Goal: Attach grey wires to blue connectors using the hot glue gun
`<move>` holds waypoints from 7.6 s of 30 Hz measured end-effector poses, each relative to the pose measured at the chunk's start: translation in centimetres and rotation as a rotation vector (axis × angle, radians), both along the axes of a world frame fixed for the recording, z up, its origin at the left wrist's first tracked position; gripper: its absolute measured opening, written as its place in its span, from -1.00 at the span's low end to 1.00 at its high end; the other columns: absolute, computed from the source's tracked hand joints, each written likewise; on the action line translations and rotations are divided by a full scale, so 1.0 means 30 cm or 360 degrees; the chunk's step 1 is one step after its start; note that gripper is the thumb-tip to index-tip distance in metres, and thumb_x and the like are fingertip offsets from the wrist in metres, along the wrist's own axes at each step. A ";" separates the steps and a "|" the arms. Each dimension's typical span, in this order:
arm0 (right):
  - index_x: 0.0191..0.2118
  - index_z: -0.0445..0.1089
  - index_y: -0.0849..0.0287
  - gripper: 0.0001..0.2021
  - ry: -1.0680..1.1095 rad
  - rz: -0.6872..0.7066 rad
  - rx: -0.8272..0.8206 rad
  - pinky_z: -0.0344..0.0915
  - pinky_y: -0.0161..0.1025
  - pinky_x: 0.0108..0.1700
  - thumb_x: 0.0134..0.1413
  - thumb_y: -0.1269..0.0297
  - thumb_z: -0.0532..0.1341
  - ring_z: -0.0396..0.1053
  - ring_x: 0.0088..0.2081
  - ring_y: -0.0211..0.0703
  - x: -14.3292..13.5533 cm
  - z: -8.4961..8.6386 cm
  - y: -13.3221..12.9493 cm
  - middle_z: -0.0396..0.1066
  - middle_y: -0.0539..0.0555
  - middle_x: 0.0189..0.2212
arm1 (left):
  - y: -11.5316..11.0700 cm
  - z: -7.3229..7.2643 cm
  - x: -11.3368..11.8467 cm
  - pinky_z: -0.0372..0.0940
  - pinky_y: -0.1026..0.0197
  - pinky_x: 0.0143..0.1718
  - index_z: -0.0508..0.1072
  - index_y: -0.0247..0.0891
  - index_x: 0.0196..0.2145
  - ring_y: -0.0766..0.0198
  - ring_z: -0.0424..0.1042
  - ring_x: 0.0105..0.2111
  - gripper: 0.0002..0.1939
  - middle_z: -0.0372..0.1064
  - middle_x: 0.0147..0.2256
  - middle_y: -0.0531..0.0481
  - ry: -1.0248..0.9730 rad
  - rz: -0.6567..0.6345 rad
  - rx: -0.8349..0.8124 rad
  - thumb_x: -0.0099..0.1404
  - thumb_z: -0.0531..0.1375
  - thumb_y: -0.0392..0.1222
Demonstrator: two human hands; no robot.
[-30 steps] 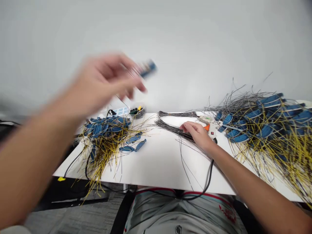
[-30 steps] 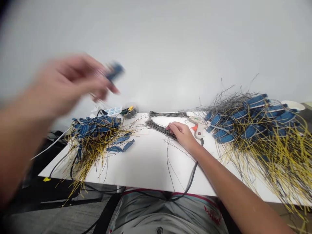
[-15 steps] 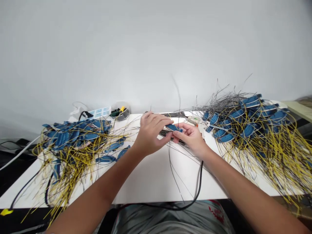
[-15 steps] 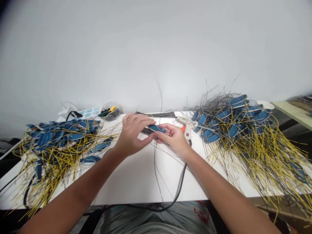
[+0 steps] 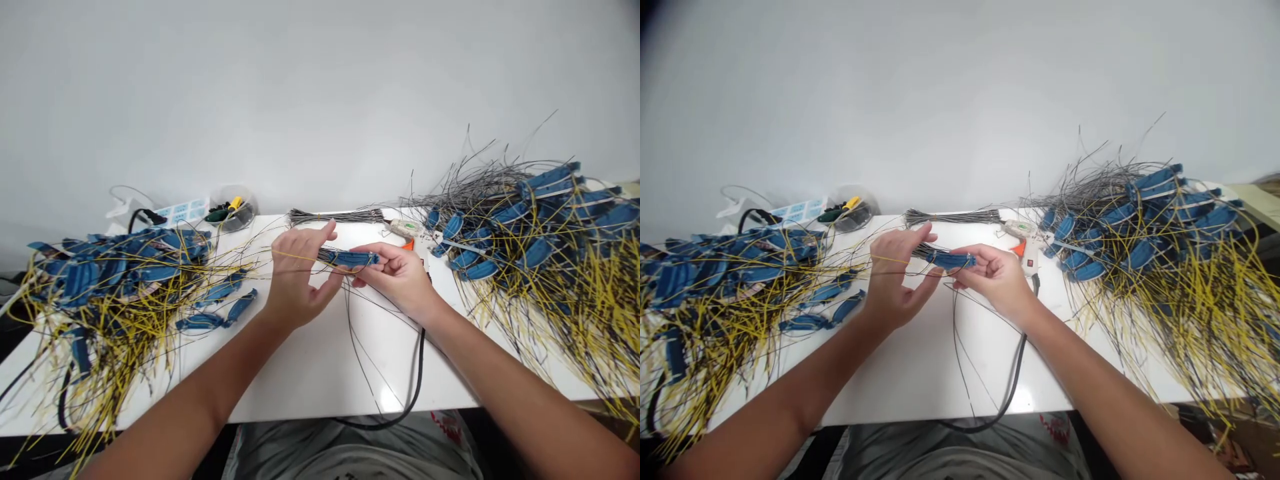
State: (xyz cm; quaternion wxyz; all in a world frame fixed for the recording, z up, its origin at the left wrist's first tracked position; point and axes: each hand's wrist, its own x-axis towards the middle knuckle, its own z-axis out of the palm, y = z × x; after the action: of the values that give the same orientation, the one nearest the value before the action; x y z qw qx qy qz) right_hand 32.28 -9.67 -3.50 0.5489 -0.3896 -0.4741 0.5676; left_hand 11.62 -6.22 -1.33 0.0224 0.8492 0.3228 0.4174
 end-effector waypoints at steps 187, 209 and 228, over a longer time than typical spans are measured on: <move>-0.47 -0.13 0.02 -0.45 0.0345 -0.0309 0.0011 -0.51 -0.27 -0.66 0.41 -0.21 0.04 -0.61 -0.70 -0.37 0.341 0.163 -0.026 -0.43 -0.29 -0.77 | 0.041 -0.096 0.045 0.04 0.35 -0.59 0.34 -0.21 -0.34 0.42 0.02 -0.61 -0.71 0.03 -0.60 0.19 -0.1021 -0.0461 -0.2001 0.33 0.33 0.00; -0.22 0.59 0.24 -0.43 -0.1301 -0.0620 0.0134 0.32 -0.20 -0.33 0.27 -0.26 0.21 0.45 -0.38 -0.08 0.241 0.171 0.069 0.56 0.18 -0.38 | 0.050 -0.109 0.037 -0.12 0.36 -0.63 0.33 -0.23 -0.33 0.47 -0.03 -0.63 -0.71 0.03 -0.61 0.21 -0.1072 -0.0523 -0.1974 0.36 0.33 -0.04; 0.05 0.53 0.14 -0.51 -0.0840 -0.0070 0.0034 0.32 -0.24 -0.39 0.33 -0.18 0.22 0.38 -0.39 -0.17 0.111 -0.061 -0.034 0.55 0.14 -0.15 | 0.080 -0.109 0.039 0.20 0.32 -0.59 0.37 -0.26 -0.25 0.37 0.19 -0.55 -0.72 0.19 -0.44 0.06 -0.1158 -0.0352 -0.2146 0.48 0.09 0.02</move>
State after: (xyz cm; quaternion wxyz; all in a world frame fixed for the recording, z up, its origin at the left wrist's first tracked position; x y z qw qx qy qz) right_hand 35.61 -10.70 -5.34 0.4225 -0.5287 -0.5982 0.4291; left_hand 12.79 -3.83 -4.60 0.6808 0.4886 0.3929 0.3788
